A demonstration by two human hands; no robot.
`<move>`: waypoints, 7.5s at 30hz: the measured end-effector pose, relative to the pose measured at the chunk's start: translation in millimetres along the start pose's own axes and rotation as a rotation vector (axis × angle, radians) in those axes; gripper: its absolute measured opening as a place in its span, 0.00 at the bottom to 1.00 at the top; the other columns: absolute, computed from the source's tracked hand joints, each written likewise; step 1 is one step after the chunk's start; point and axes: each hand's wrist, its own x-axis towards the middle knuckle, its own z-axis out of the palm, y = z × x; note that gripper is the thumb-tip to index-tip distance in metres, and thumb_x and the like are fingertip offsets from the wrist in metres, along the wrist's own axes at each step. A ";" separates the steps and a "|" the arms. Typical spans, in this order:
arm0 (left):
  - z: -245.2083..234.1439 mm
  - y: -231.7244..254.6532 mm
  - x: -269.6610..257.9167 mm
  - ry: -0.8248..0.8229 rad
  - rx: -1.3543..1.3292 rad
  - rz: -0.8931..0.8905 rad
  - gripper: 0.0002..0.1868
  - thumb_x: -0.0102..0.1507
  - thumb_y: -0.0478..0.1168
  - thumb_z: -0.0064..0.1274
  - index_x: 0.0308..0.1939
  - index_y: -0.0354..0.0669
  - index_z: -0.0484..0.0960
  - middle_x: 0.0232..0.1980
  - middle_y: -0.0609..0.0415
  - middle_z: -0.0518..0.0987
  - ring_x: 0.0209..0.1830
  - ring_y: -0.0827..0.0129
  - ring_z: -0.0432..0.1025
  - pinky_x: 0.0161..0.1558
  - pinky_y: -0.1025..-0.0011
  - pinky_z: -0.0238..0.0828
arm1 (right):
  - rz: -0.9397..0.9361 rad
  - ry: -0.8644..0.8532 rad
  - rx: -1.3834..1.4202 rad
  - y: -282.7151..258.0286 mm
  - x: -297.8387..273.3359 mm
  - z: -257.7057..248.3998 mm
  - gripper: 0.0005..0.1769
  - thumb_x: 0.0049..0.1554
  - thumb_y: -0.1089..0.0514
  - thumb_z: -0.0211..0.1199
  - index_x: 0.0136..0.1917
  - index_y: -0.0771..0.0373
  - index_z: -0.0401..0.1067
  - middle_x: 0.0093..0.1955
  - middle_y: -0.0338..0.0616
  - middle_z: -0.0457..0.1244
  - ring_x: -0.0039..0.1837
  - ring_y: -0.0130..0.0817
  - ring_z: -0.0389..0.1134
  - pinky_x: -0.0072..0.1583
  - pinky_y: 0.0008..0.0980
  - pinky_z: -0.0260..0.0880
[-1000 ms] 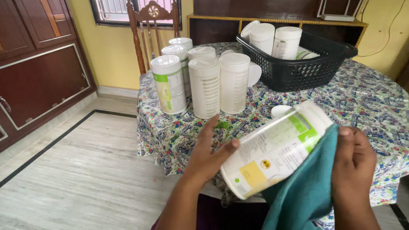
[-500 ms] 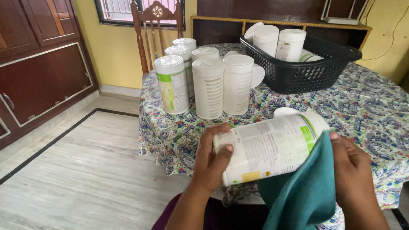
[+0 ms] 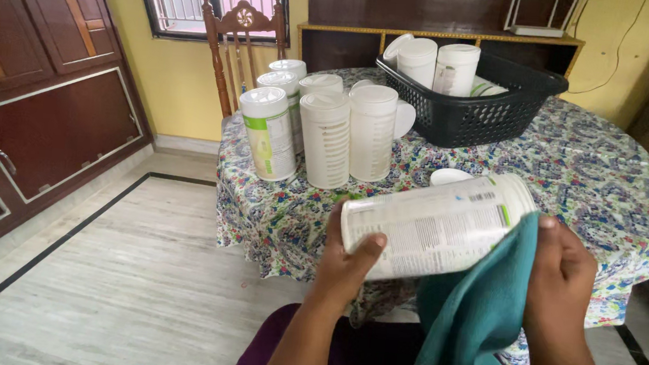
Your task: The person wipes several white plastic containers and their lids with a teal cloth on a floral tablecloth. They handle each container one at a time, wiping the exterior and lid, then place the cleaned items into a black basket.
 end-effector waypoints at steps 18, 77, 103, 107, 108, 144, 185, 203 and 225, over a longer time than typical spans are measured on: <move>-18.3 -11.2 -6.3 -0.097 0.142 0.117 0.53 0.56 0.66 0.57 0.77 0.46 0.54 0.69 0.42 0.68 0.71 0.45 0.66 0.69 0.50 0.65 | 0.213 -0.071 -0.163 -2.3 17.0 -6.0 0.23 0.72 0.46 0.49 0.44 0.62 0.72 0.36 0.41 0.63 0.37 0.24 0.60 0.41 0.29 0.60; 27.1 18.6 -11.7 -0.009 -0.156 -0.126 0.45 0.61 0.52 0.56 0.77 0.47 0.52 0.70 0.46 0.72 0.68 0.60 0.69 0.66 0.63 0.66 | 0.009 -0.400 -0.145 -29.5 -33.9 69.7 0.38 0.64 0.41 0.46 0.80 0.61 0.50 0.77 0.64 0.54 0.75 0.56 0.55 0.72 0.47 0.55; 29.3 29.7 -7.5 -0.250 -0.028 -0.008 0.56 0.60 0.53 0.62 0.82 0.41 0.44 0.75 0.33 0.67 0.72 0.50 0.67 0.68 0.56 0.65 | 0.591 -0.162 0.089 1.6 3.8 53.4 0.41 0.66 0.30 0.37 0.75 0.63 0.62 0.60 0.60 0.65 0.59 0.52 0.68 0.60 0.48 0.68; 38.5 2.8 2.7 0.024 0.830 0.681 0.47 0.74 0.48 0.66 0.81 0.41 0.45 0.84 0.39 0.57 0.85 0.52 0.57 0.82 0.58 0.62 | 0.054 -0.344 -0.002 13.4 -19.0 55.6 0.41 0.68 0.37 0.49 0.82 0.64 0.44 0.74 0.54 0.55 0.71 0.48 0.60 0.66 0.45 0.63; 32.6 -0.2 10.3 -0.076 0.577 0.476 0.49 0.70 0.54 0.64 0.82 0.40 0.49 0.83 0.40 0.59 0.79 0.52 0.60 0.77 0.59 0.64 | 0.035 -0.381 0.122 14.0 -9.5 48.8 0.41 0.67 0.36 0.49 0.81 0.63 0.46 0.72 0.53 0.57 0.69 0.46 0.62 0.66 0.45 0.66; -4.2 -131.7 107.7 -0.074 -0.022 0.026 0.66 0.58 0.79 0.50 0.85 0.40 0.44 0.83 0.37 0.55 0.82 0.50 0.56 0.77 0.57 0.54 | 0.353 -0.301 0.098 144.4 47.4 100.9 0.40 0.65 0.41 0.43 0.83 0.60 0.45 0.83 0.48 0.50 0.81 0.39 0.50 0.75 0.37 0.48; 45.0 -53.6 87.9 -0.007 0.263 0.018 0.49 0.65 0.50 0.58 0.82 0.38 0.48 0.74 0.41 0.66 0.71 0.60 0.67 0.68 0.62 0.66 | -0.243 -0.332 -0.415 91.4 39.9 91.8 0.38 0.71 0.45 0.43 0.80 0.77 0.46 0.78 0.70 0.51 0.78 0.54 0.54 0.72 0.40 0.54; 5.2 -72.1 69.5 -0.229 -0.029 0.016 0.41 0.68 0.59 0.41 0.78 0.37 0.56 0.73 0.39 0.68 0.72 0.56 0.63 0.70 0.59 0.58 | 0.172 -0.219 -0.017 145.0 53.4 67.4 0.34 0.71 0.41 0.45 0.79 0.66 0.56 0.73 0.60 0.57 0.67 0.50 0.59 0.65 0.48 0.59; 25.5 -77.4 73.2 0.018 -0.296 0.197 0.58 0.59 0.73 0.56 0.75 0.29 0.59 0.65 0.40 0.73 0.63 0.59 0.69 0.62 0.59 0.69 | 0.622 -0.165 0.056 155.7 27.7 49.2 0.31 0.68 0.36 0.48 0.74 0.57 0.65 0.63 0.52 0.65 0.58 0.46 0.68 0.58 0.44 0.68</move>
